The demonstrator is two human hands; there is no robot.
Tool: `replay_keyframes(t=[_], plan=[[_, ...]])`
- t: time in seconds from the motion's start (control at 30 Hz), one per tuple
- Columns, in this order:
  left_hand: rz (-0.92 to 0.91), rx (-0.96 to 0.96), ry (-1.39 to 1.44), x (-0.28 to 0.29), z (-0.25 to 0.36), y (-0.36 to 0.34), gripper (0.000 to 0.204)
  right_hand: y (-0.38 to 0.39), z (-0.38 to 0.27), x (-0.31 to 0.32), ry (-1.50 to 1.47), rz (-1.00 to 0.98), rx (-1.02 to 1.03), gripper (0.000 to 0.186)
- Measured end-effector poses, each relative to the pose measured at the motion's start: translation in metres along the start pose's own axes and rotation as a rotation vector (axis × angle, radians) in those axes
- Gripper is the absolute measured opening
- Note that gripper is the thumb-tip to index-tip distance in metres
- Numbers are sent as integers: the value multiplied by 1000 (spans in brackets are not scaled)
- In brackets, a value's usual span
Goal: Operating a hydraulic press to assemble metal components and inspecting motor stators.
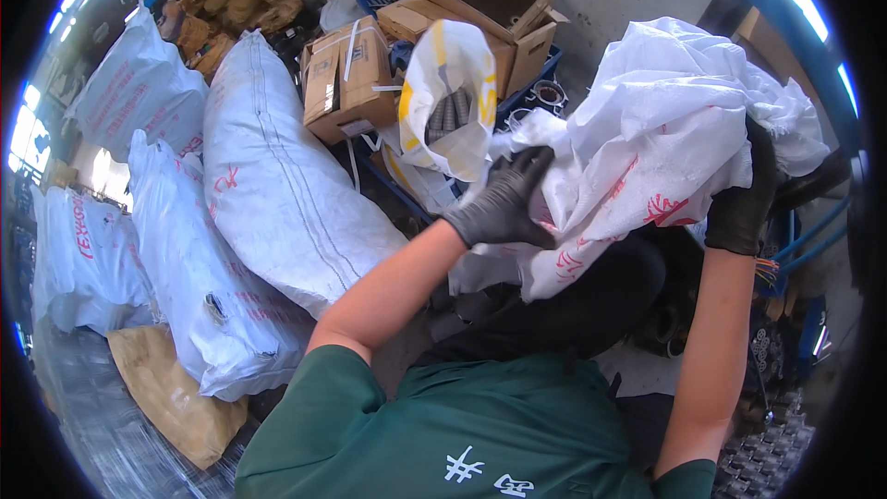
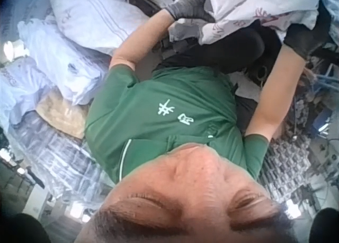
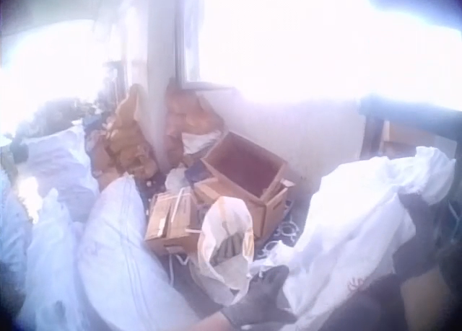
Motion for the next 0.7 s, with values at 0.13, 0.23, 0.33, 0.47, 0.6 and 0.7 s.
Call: replay_keyframes(t=[0.13,0.23,0.33,0.47,0.6,0.7], plan=[[8,478,69,-70,-39,-39,90,-11,0,-30,-229,83,-196,46],[90,638,744,-70,-87,-79,72,-7,1,-29,-485,295,-440,50],[148,412,1050,-44,-80,-113,71,6,9,-30,-808,292,-543,51],[194,292,1127,-5,-31,-131,70,60,57,-75,-554,40,-556,55],[227,213,1126,12,20,-127,69,99,92,-120,-771,-145,-714,57],[247,176,1118,21,51,-121,69,105,96,-153,-1247,-145,-775,57]])
Point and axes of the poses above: each hand's wrist, its own y-axis away from the middle knuckle, its own x-axis out of the back of the hand, z = x × y, the point moved 4 cm from there along -y, towards the middle knuckle, and after that the axes turned 8 degrees about x, right-handed, at the moved point
